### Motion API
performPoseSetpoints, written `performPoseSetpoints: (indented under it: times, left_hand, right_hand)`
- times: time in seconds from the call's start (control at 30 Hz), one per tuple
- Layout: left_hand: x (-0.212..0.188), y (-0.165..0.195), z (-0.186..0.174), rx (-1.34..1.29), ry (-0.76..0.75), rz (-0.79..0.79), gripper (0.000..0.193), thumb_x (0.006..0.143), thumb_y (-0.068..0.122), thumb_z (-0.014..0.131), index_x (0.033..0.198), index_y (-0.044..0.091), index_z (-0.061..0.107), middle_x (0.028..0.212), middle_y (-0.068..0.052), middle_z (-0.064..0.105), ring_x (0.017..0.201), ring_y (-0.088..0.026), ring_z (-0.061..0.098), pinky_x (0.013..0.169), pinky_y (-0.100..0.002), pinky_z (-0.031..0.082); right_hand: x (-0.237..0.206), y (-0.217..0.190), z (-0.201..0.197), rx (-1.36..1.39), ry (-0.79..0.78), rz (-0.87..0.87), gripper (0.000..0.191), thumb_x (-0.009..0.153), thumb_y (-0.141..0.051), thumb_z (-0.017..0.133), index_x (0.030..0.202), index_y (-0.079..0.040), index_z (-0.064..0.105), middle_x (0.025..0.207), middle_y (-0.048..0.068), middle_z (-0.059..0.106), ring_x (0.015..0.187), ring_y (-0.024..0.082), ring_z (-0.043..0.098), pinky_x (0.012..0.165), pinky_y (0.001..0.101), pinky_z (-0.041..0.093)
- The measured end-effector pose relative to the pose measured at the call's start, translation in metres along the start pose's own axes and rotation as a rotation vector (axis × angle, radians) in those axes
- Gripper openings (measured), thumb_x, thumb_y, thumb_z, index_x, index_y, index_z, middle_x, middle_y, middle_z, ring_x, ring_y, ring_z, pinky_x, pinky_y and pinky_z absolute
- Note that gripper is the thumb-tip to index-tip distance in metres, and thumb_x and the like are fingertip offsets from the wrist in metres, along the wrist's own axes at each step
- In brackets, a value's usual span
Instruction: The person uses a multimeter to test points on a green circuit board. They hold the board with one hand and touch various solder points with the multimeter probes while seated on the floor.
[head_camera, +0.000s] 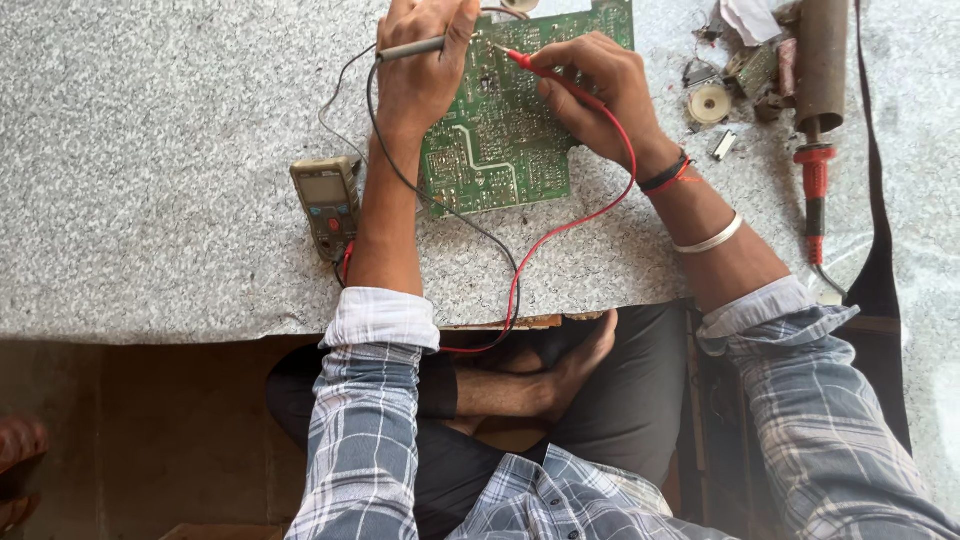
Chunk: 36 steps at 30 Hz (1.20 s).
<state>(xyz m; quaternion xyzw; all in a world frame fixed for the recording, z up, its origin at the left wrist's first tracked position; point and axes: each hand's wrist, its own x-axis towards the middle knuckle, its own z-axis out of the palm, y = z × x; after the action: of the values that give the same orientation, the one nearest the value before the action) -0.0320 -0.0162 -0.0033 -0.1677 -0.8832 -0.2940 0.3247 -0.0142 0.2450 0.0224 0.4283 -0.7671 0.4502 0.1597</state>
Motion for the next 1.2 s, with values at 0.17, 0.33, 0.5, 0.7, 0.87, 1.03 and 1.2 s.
performPoseSetpoints:
  times: [0.17, 0.33, 0.5, 0.7, 0.87, 1.03, 1.2]
  left_hand:
    - [0.002, 0.005, -0.004, -0.001, 0.026, 0.027, 0.059, 0.116, 0.051, 0.041, 0.087, 0.008, 0.069, 0.074, -0.005, 0.061, 0.080, -0.028, 0.053, 0.076, -0.046, 0.045]
    - [0.003, 0.002, 0.003, 0.010, 0.003, -0.096, 0.055, 0.112, 0.044, 0.048, 0.075, 0.008, 0.066, 0.064, -0.005, 0.054, 0.073, -0.025, 0.047, 0.068, -0.042, 0.045]
    - [0.002, 0.002, 0.001, -0.039, 0.060, -0.070, 0.049, 0.112, 0.039, 0.047, 0.084, 0.010, 0.075, 0.063, -0.002, 0.058, 0.072, -0.022, 0.048, 0.067, -0.041, 0.046]
    - [0.004, 0.007, -0.003, -0.084, 0.090, -0.084, 0.049, 0.111, 0.041, 0.048, 0.087, 0.009, 0.077, 0.064, -0.002, 0.061, 0.072, -0.023, 0.048, 0.068, -0.041, 0.047]
    - [0.003, 0.004, 0.002, -0.070, 0.099, -0.080, 0.046, 0.110, 0.036, 0.050, 0.086, 0.008, 0.077, 0.064, -0.005, 0.061, 0.071, -0.025, 0.050, 0.072, -0.043, 0.046]
    - [0.001, -0.005, 0.007, -0.126, 0.187, 0.032, 0.046, 0.114, 0.037, 0.050, 0.090, 0.007, 0.076, 0.075, -0.005, 0.068, 0.077, -0.026, 0.063, 0.079, -0.042, 0.049]
    - [-0.002, -0.017, 0.016, -0.110, 0.074, -0.102, 0.047, 0.108, 0.038, 0.055, 0.081, 0.006, 0.075, 0.063, -0.009, 0.063, 0.068, -0.027, 0.061, 0.079, -0.047, 0.050]
  right_hand:
    - [-0.001, 0.000, -0.002, 0.002, -0.016, 0.011, 0.017, 0.103, -0.008, 0.074, 0.119, -0.005, 0.073, 0.098, 0.007, 0.070, 0.085, 0.018, 0.063, 0.075, 0.0315, 0.050]
    - [0.001, 0.001, -0.001, 0.014, -0.040, 0.001, 0.014, 0.104, -0.010, 0.074, 0.117, -0.005, 0.073, 0.095, 0.006, 0.070, 0.084, 0.016, 0.061, 0.072, 0.0308, 0.049]
    - [0.002, -0.002, -0.003, 0.017, -0.022, 0.008, 0.015, 0.102, -0.012, 0.076, 0.115, -0.005, 0.074, 0.093, 0.006, 0.069, 0.080, 0.016, 0.059, 0.070, 0.0309, 0.047]
    - [0.003, -0.003, -0.004, 0.019, 0.022, 0.011, 0.013, 0.104, -0.013, 0.076, 0.114, -0.005, 0.074, 0.094, 0.005, 0.071, 0.080, 0.016, 0.060, 0.071, 0.0302, 0.048]
    - [0.001, 0.001, -0.005, 0.006, 0.041, 0.002, 0.014, 0.105, -0.015, 0.077, 0.116, -0.006, 0.075, 0.091, 0.006, 0.069, 0.080, 0.016, 0.061, 0.072, 0.0309, 0.048]
    - [0.001, 0.005, -0.004, 0.009, 0.025, -0.044, 0.012, 0.105, -0.013, 0.079, 0.114, -0.006, 0.076, 0.095, 0.007, 0.071, 0.084, 0.019, 0.061, 0.076, 0.0326, 0.049]
    - [0.001, 0.008, -0.005, -0.028, 0.012, -0.023, 0.012, 0.101, -0.007, 0.075, 0.113, -0.006, 0.077, 0.092, 0.006, 0.071, 0.084, 0.018, 0.061, 0.076, 0.0330, 0.049]
